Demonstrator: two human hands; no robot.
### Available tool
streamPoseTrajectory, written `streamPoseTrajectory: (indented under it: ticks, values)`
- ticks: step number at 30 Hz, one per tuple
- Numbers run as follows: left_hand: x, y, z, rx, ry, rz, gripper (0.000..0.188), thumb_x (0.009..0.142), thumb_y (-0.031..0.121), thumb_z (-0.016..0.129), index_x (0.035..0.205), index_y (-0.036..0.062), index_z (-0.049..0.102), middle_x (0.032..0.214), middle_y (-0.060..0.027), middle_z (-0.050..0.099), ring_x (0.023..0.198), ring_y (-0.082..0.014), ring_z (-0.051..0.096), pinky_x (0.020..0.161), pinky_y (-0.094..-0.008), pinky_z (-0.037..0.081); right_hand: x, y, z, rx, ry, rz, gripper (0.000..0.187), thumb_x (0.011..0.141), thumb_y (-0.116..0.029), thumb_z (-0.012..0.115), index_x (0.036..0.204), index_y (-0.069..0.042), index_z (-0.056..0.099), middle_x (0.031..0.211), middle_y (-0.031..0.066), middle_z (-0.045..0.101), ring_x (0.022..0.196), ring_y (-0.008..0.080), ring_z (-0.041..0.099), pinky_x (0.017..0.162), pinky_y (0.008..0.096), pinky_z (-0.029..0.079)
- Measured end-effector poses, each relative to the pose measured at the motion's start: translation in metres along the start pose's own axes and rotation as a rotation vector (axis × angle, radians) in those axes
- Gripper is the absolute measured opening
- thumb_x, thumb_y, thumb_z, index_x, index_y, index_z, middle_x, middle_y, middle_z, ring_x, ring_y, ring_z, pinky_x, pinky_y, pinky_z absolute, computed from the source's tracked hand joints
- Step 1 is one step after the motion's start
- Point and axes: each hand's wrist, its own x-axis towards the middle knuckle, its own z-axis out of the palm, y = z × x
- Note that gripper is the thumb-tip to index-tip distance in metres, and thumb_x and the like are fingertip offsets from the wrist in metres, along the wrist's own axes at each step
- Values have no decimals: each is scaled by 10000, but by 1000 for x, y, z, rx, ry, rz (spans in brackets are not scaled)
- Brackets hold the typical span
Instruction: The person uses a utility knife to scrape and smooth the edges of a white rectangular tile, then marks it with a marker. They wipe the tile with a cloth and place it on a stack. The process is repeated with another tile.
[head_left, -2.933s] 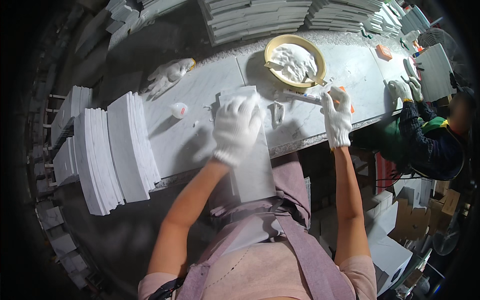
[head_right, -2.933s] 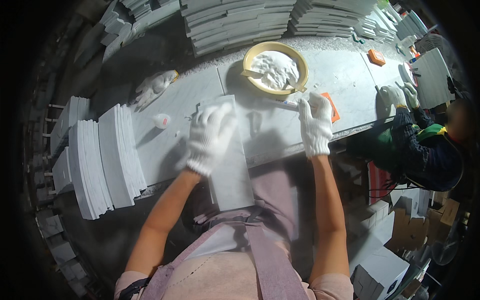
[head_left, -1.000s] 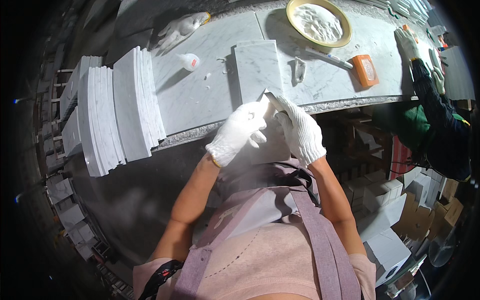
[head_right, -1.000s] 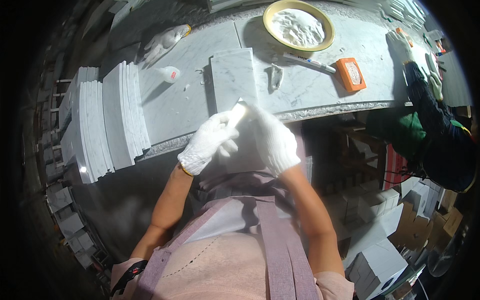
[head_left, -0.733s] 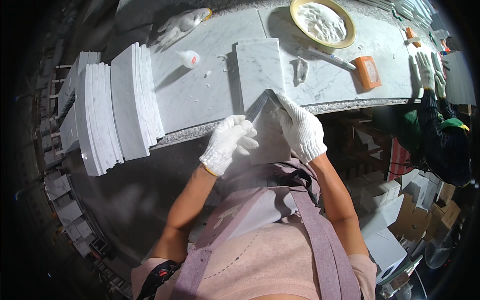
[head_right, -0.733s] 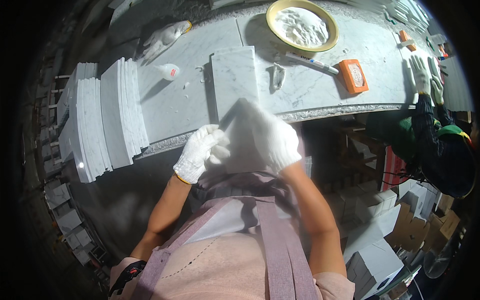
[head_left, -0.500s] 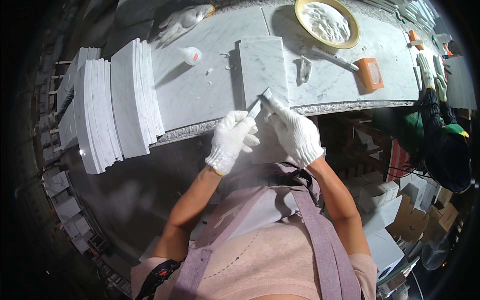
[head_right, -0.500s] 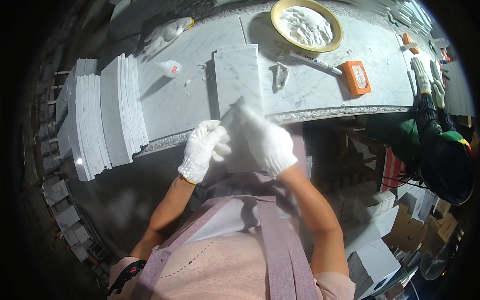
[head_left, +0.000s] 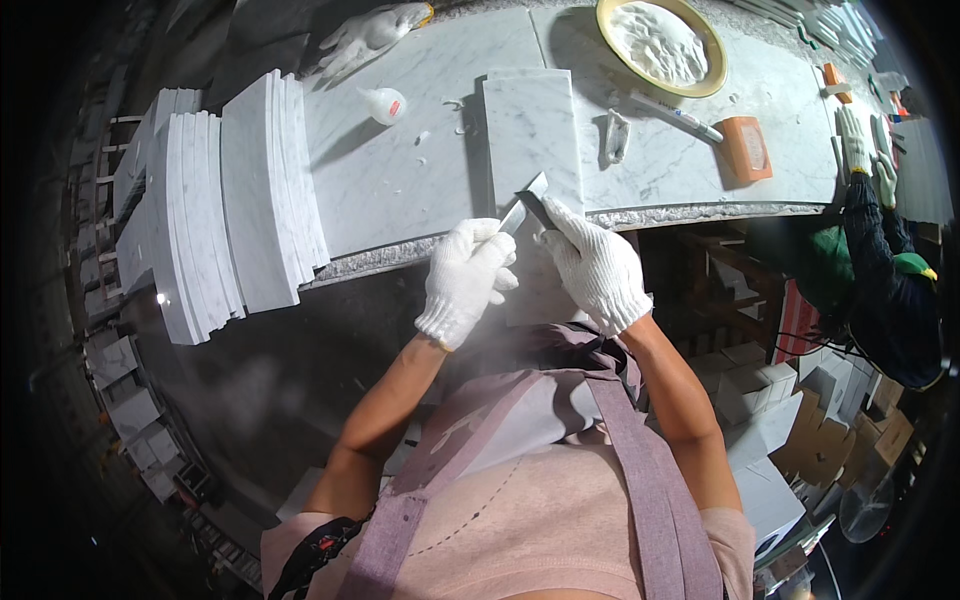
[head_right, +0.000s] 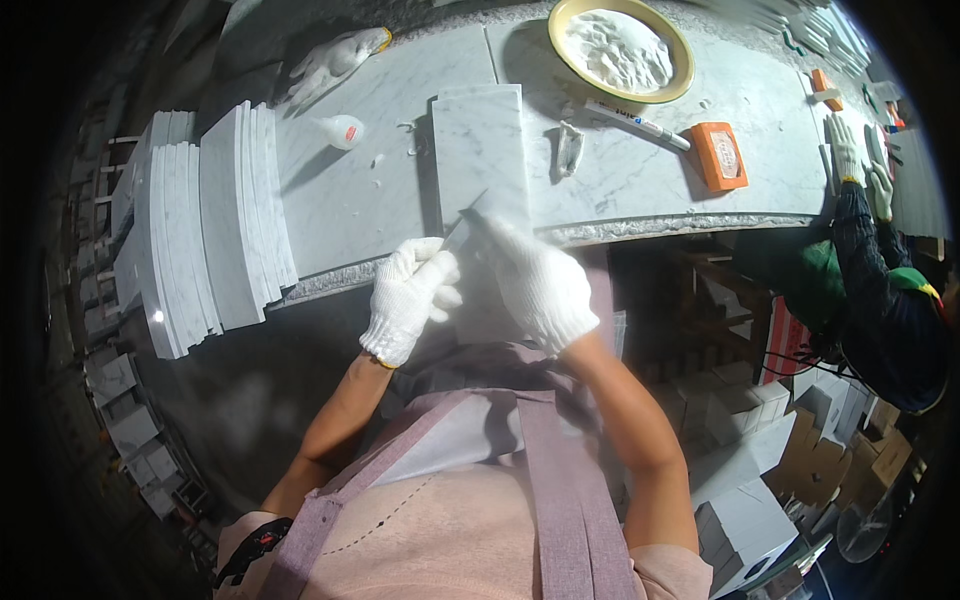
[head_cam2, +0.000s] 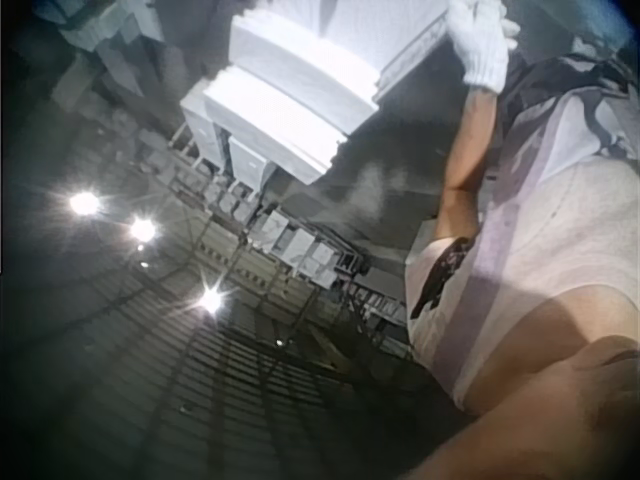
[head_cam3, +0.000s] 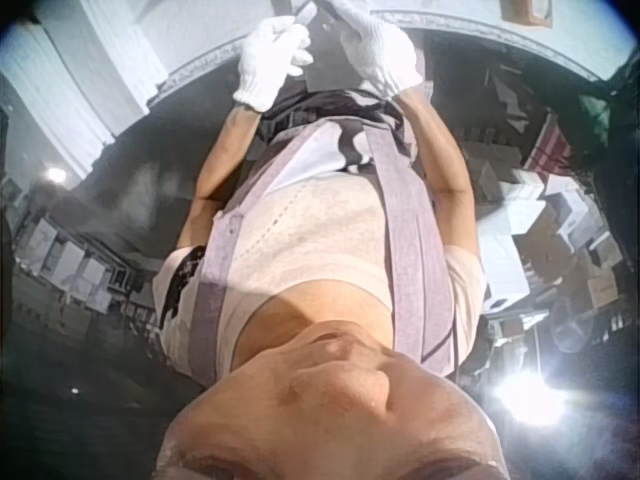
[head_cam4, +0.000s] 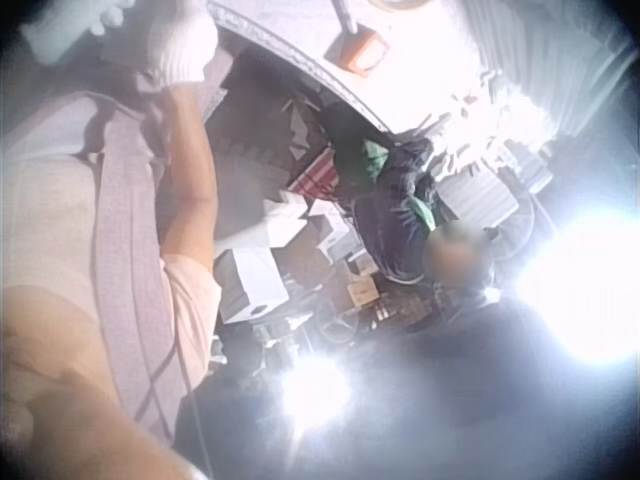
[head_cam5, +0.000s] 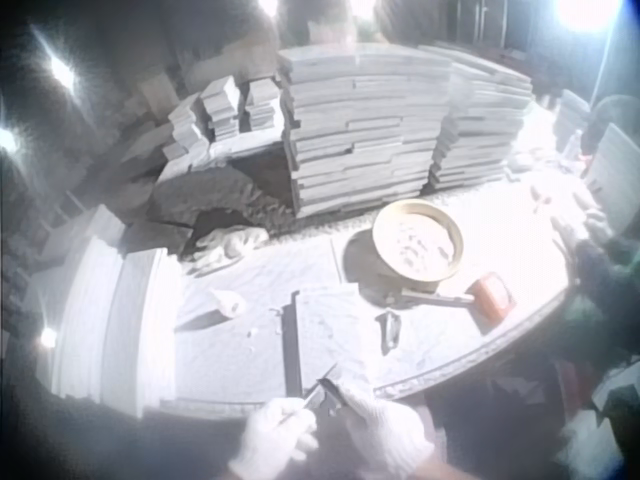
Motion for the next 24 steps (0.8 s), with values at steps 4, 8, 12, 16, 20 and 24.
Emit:
streamPoseTrajectory:
  ticks: [4,8,12,16,20,24]
  values:
    - [0,-1,1,50,4,56,364,1003,228,690,1269,-13,633,982,-78,724,684,-104,678,535,-260,548,0,-11,-8,-146,-149,-153,437,984,-133,657,1422,-127,669,1045,199,773,919,328,775,815,365,596]
    - [-1,-3,1,86,27,40,404,1002,250,698,1296,-18,629,982,-84,725,700,-107,686,549,-273,553,6,-16,-17,-164,-38,16,426,989,-178,651,1413,-178,684,963,178,773,848,316,771,774,371,594]
    - [-1,-1,0,200,55,130,422,1000,262,700,1315,-11,630,997,-91,732,704,-114,694,577,-285,563,5,-17,-20,-278,-164,-180,459,995,-193,641,1453,-196,656,884,139,766,771,299,756,727,363,584]
    - [-5,1,4,157,68,79,407,1004,254,693,1314,-3,637,1018,-90,739,707,-116,698,572,-281,561,12,-15,-24,-123,69,-19,467,1010,-168,644,1476,-171,629,958,142,779,770,279,761,729,353,581]
    - [-6,4,2,126,45,67,385,1008,239,687,1307,3,636,1006,-79,734,698,-114,696,560,-266,554,8,-10,-18,-179,-137,-61,461,998,-137,665,1458,-162,646,1024,165,786,931,295,780,829,356,594]
    - [-3,7,0,65,16,24,329,1010,229,681,1259,16,646,964,-65,718,675,-105,687,553,-253,548,5,-3,-6,-71,-27,-82,450,998,-117,659,1447,-101,646,1091,199,777,956,325,773,853,365,586]
